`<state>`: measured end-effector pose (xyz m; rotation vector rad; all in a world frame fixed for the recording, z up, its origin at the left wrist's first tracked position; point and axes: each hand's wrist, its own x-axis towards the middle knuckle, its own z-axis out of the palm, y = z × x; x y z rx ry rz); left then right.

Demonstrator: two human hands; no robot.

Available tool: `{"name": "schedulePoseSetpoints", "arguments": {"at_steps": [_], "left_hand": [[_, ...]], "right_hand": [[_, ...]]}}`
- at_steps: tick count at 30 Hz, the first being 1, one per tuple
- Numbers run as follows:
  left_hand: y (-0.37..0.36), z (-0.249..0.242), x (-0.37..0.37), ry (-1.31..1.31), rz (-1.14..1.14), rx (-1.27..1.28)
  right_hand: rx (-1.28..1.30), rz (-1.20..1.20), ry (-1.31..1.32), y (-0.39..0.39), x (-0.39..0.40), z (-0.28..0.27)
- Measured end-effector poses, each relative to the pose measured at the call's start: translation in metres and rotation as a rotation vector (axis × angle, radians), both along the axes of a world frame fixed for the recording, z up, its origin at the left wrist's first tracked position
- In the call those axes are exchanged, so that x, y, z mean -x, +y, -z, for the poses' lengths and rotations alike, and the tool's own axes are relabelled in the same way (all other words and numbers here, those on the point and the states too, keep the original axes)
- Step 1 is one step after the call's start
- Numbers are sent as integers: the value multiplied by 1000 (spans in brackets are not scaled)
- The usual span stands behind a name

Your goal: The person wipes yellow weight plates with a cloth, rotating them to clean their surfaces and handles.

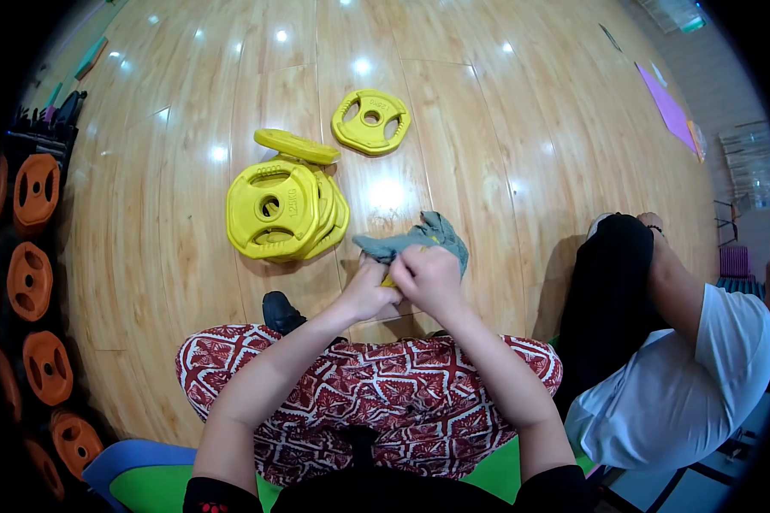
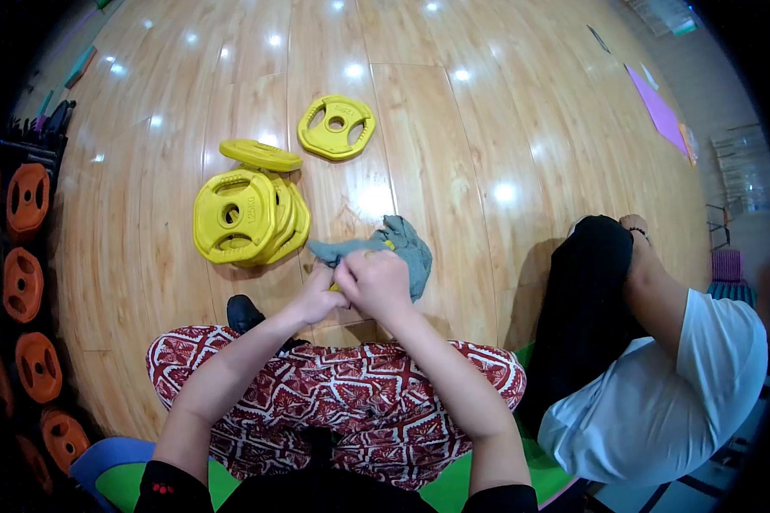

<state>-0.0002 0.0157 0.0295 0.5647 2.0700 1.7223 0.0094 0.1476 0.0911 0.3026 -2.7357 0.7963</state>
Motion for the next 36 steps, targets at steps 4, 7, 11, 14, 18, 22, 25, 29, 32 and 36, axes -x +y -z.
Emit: {"name": "schedulePoseSetpoints", "arguments": {"at_steps": [4,7,11,14,18,22,25,29,32,36], "left_hand": [[-5,-11,7,43,97,115],[-9,-18,11,19,150,174],[-5,-5,8,78,68,112],[-2,-4,5,215,35,159],[-6,-20,11,80,178,203],[-4,-6,11,89,134,192],[0,2,7,-26,-160,5],[-4,-7,8,174,54,176],[-4,-15,12,77,155,211],[-4,-4,11,109,93,192]], "right_hand": [[-16,248,-137,26,14,20],[0,278,-180,30,13,25],[-45,29,30,-3,0,3],[-29,48,35,2,1,10],[-35,219,-102,22,11,21],[-20,126,-38,-1,1,7],[-24,-34,81,-15,-4,1],[15,242,-136,13,10,16],[-59,332,-267,28,14,21],[-42,105,-42,0,3,6]]}}
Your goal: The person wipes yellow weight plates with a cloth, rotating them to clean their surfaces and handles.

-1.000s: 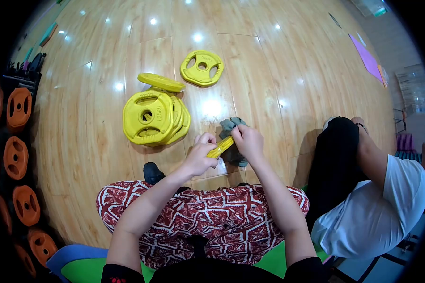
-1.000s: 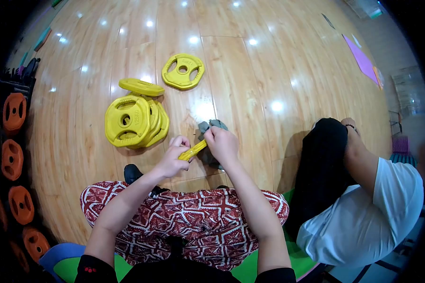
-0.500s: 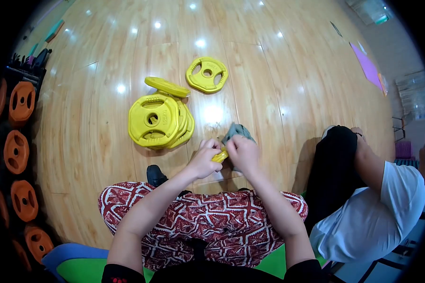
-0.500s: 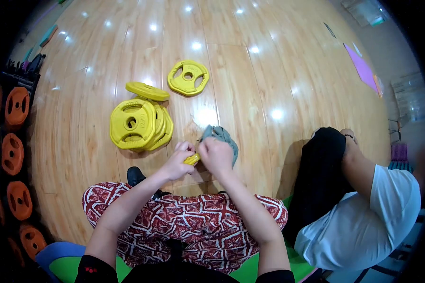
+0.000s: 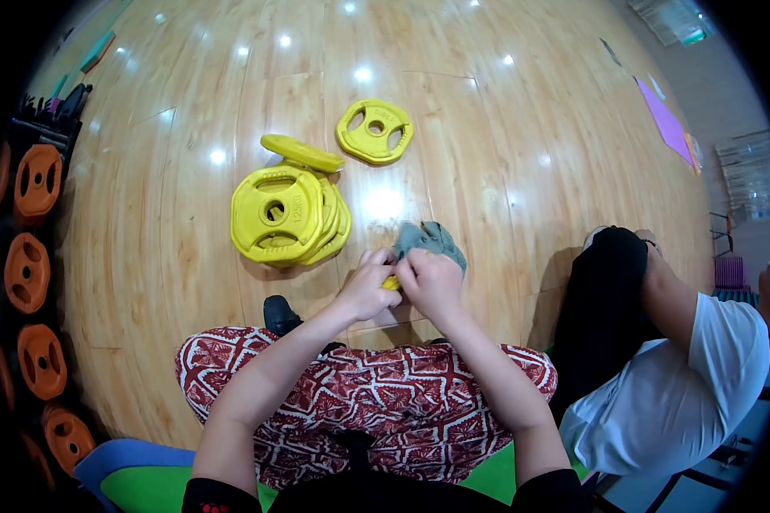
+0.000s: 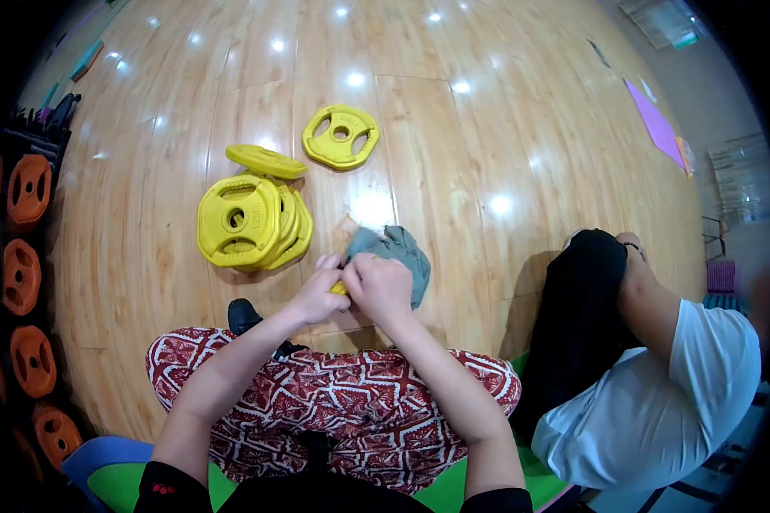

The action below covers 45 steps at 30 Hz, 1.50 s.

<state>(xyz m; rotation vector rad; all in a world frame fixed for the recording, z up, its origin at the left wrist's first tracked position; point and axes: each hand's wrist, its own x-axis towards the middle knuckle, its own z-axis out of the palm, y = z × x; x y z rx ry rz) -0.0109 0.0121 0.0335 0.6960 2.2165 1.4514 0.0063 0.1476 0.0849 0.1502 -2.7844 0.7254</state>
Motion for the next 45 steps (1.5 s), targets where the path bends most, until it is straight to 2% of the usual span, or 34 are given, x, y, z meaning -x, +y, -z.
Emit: {"name": "schedulePoseSetpoints", "arguments": {"at_steps": [2,4,7,10,13,17,19,21,23,25,28,31,33,35,37,39,40,41,44,45], "left_hand": [[0,0,-4,47,-63,-61],[-1,-7,-1,3,-15,-35],[0,-9,1,-40,53,19],[0,-8,0,-56,63,21],[1,-3,-5,7,-44,-27],[0,-11,-3,-44,43,-25],[1,-13,-3,-38,63,-2],[1,-8,-3,-26,40,-17],[1,-1,-3,-14,16,-27],[0,0,-4,45,-42,-27],[0,-7,-2,14,13,-18],[0,-9,-1,-13,53,6],[0,-3,-2,-16,21,-1],[1,0,-3,16,-22,-11],[1,-1,-5,44,-71,-28],[3,-4,-1,-37,13,-25],[4,-5,-4,-25,-6,-59],[4,-5,-5,-28,-25,-78],[2,-6,-6,3,-29,-85],[0,-6,-4,-22,-32,-79]], "right_hand": [[6,-50,25,-2,-2,2],[-19,105,-69,10,5,9],[-46,191,-212,25,12,12],[-4,120,-98,10,3,3],[54,-10,-64,-1,-2,-2],[53,146,-127,19,8,10],[-31,235,-327,25,13,5],[-23,222,-247,15,5,2],[6,50,-60,0,-1,1],[7,33,-72,-1,-2,0],[0,194,-165,17,9,10],[-49,233,-231,23,9,10],[-13,204,-160,10,2,5],[-12,22,-50,-4,-4,-4],[12,47,-57,0,-2,7],[31,177,-58,14,6,16],[-1,246,-173,23,8,15],[-22,229,-173,31,10,18],[479,317,-410,48,14,41],[467,308,-416,48,15,38]]}}
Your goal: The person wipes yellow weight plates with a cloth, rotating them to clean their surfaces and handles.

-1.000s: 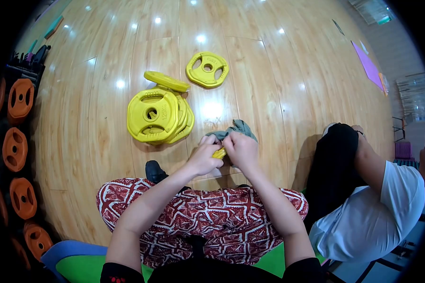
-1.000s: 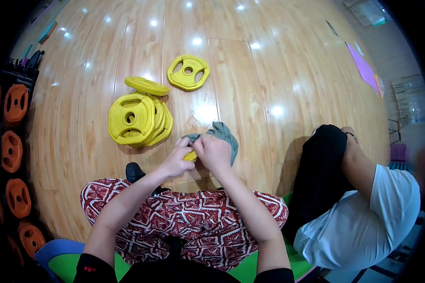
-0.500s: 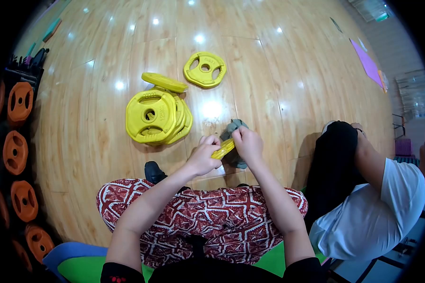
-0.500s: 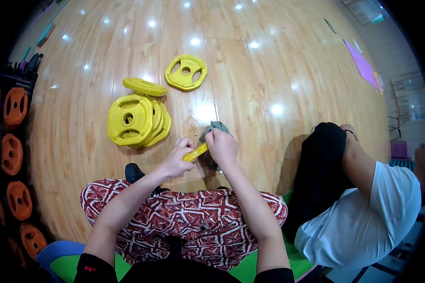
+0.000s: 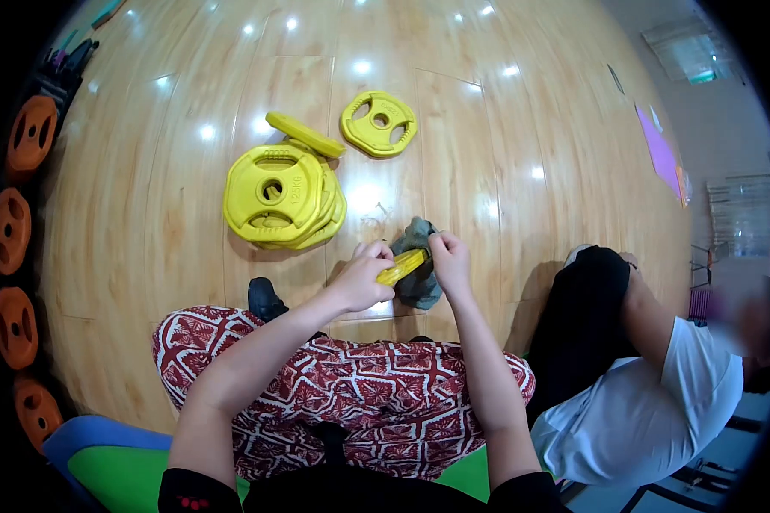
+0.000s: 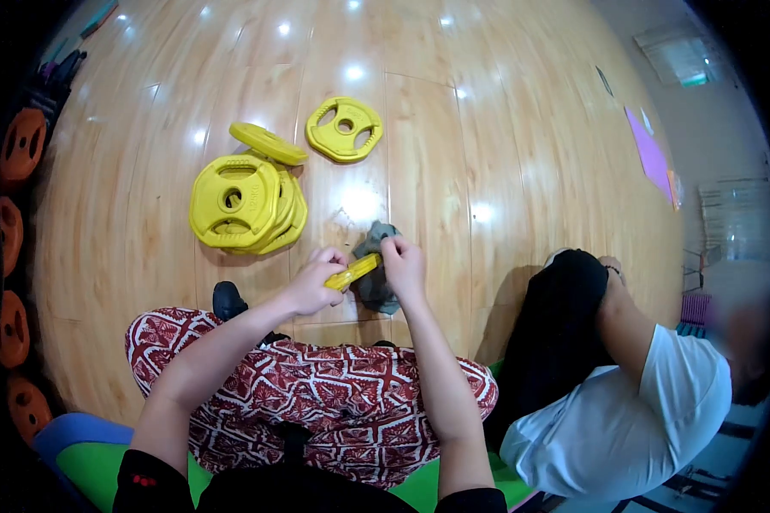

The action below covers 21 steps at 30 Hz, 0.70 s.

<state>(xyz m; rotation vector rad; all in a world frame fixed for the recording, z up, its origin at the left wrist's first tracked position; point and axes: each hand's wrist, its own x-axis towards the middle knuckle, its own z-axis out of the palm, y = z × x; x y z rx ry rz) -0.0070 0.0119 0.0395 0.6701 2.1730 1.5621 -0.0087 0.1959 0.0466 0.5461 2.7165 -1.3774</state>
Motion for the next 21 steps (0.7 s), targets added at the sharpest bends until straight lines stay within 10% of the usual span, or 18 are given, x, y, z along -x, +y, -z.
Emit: {"name": "schedulePoseSetpoints", "arguments": {"at_steps": [9,21], "left_hand": [[-3,1,9,-89,-67,-2],[1,-2,4,-36,-16,64]], "right_hand": [[998,458,457,21,9,-70],[-9,-472,482,-36,-2,-35]]}}
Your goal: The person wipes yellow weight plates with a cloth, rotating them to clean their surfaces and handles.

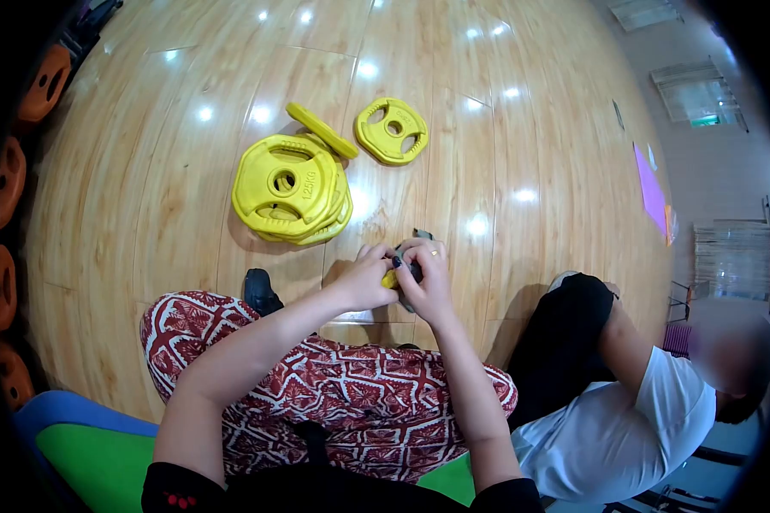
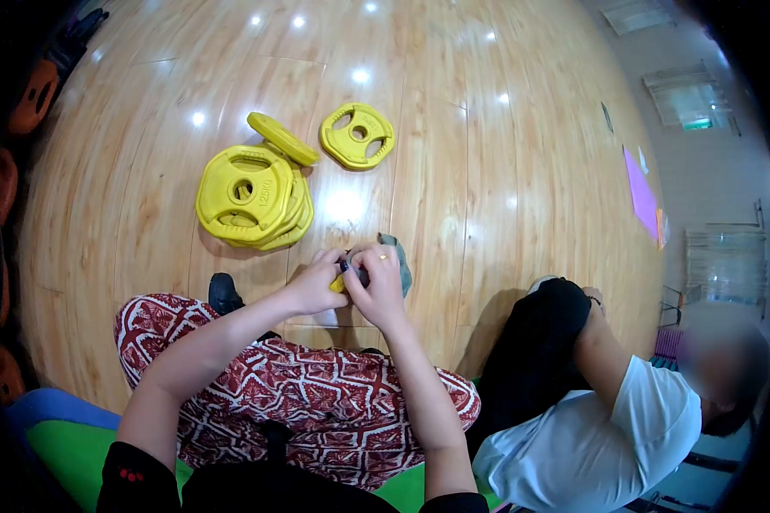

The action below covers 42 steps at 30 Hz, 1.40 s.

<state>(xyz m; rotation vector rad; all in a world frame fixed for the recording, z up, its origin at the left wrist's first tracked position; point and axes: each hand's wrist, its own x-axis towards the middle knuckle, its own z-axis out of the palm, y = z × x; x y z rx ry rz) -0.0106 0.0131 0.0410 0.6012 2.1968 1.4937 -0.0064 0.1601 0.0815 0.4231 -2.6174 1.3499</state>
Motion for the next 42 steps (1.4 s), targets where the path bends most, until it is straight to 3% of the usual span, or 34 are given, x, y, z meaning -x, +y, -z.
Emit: {"name": "schedulePoseSetpoints", "arguments": {"at_steps": [2,6,8,11,13,16,21,23,26,29,33,36,42], "left_hand": [[-1,1,-1,5,58,3],[1,1,-1,4,124,9],[2,-2,-4,3,-13,23],[1,-1,-2,77,-137,112],[-2,-7,1,8,-83,122],[-4,-14,3,-105,15,117],[-1,-6,-1,-108,-260,153],[-4,-9,3,-127,-334,237],[-11,-5,3,-289,-381,25],[-6,21,2,-262,-305,-70],[-4,-2,-2,-184,-185,-99],[-2,-14,-4,-126,-117,86],[-8,-34,0,-144,-139,198]], "right_hand": [[-209,-39,54,4,0,2],[-77,198,-123,24,7,22],[-14,221,-245,21,4,24],[-184,25,56,-13,-8,-5],[-246,-35,63,-16,-10,-6],[-208,313,-16,4,4,11],[-38,337,-108,13,3,8],[54,407,75,12,4,3],[163,484,122,27,6,4],[166,466,163,27,10,9],[-5,338,189,21,8,-4],[11,414,137,29,9,2],[228,629,28,24,9,0]]}}
